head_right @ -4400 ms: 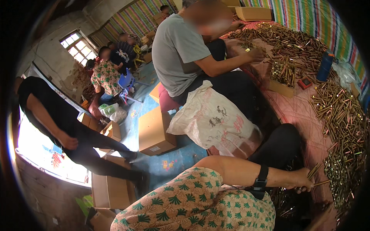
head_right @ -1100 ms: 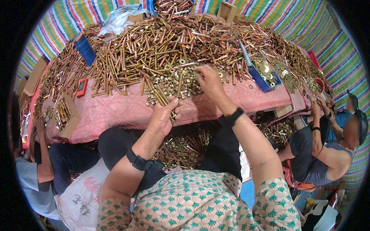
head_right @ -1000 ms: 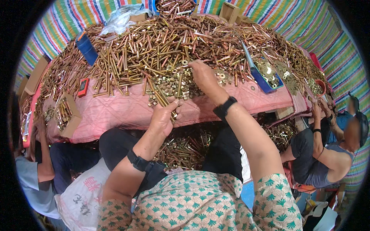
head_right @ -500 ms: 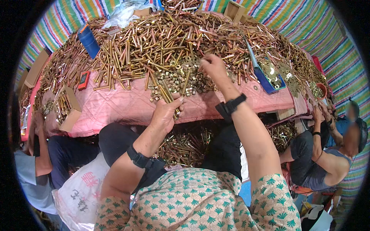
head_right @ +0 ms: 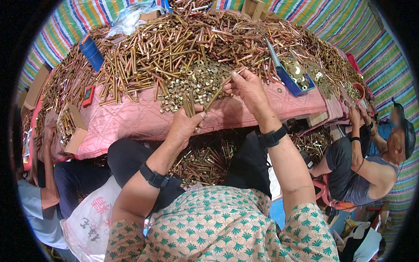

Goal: Assembling brass metal pins with washers and sorting them into groups on a table.

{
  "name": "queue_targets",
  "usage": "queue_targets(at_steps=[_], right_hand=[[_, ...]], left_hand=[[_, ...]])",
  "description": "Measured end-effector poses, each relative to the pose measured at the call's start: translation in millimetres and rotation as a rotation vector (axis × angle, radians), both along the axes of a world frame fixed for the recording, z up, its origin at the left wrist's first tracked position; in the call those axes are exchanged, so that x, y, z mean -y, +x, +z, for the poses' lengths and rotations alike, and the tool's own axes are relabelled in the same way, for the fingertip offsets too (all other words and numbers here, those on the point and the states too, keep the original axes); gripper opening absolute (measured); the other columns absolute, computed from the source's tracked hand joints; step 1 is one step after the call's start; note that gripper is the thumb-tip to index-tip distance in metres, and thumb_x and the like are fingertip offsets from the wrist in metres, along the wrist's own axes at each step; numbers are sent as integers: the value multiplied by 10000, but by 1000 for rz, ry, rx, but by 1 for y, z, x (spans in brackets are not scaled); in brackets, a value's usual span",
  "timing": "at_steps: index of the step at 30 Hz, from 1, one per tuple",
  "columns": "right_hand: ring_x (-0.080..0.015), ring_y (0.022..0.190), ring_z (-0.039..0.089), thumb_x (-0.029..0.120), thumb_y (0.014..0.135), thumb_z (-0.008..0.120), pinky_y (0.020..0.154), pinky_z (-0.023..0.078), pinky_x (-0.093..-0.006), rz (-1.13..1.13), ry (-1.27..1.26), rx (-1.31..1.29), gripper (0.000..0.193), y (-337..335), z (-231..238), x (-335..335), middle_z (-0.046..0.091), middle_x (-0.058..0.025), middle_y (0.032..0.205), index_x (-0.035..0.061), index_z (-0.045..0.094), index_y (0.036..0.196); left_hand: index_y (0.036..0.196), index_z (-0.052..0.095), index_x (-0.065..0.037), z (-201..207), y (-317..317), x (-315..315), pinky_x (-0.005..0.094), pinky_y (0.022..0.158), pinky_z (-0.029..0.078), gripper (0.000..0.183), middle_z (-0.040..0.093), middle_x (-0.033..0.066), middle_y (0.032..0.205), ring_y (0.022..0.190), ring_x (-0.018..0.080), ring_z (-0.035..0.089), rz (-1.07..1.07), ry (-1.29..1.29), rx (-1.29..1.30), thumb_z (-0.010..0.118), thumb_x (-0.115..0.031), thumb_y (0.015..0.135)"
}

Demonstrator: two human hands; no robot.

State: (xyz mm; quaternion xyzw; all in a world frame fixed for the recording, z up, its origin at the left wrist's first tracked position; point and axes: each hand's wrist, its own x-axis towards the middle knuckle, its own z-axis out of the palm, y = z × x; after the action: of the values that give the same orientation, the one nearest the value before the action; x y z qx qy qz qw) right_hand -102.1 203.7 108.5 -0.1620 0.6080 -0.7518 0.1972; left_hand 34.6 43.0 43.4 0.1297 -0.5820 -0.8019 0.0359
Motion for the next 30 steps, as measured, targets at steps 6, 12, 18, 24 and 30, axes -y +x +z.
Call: queue_targets(at_steps=[6,12,18,24,30], right_hand=[[-139,728,645,177,950,531,641,534,-250,42,92,-20,148,-4,3,-10,653,-85,882,34,549,981],[-135,731,648,180,935,561,643,536,-248,132,157,-6,150,1,4,-14,651,-67,875,34,571,968],[-99,652,606,175,925,580,611,525,-237,102,149,-15,135,6,1,-16,626,-22,803,41,597,935],[-85,594,574,153,914,594,564,482,-220,114,135,-16,115,27,-15,-2,625,-28,770,43,586,883],[-73,595,564,152,924,578,562,475,-214,223,180,-65,126,46,-27,18,635,-31,782,37,577,874]], left_hand=[[989,555,-13,0,3,0,208,441,413,159,564,8,688,542,68,516,-12,27,-16,620,-58,851],[985,560,-14,-2,3,0,203,440,418,151,569,13,718,549,66,515,-35,-10,-9,619,-56,853],[1061,583,-5,1,4,-1,202,445,425,206,582,27,735,552,71,527,-34,-66,-34,609,-65,866],[1105,588,10,3,5,-4,201,444,425,236,611,35,765,580,82,542,-43,158,-9,585,-104,898],[1089,594,9,2,4,0,202,444,418,237,640,62,819,588,80,529,-70,121,-29,585,-140,905]])
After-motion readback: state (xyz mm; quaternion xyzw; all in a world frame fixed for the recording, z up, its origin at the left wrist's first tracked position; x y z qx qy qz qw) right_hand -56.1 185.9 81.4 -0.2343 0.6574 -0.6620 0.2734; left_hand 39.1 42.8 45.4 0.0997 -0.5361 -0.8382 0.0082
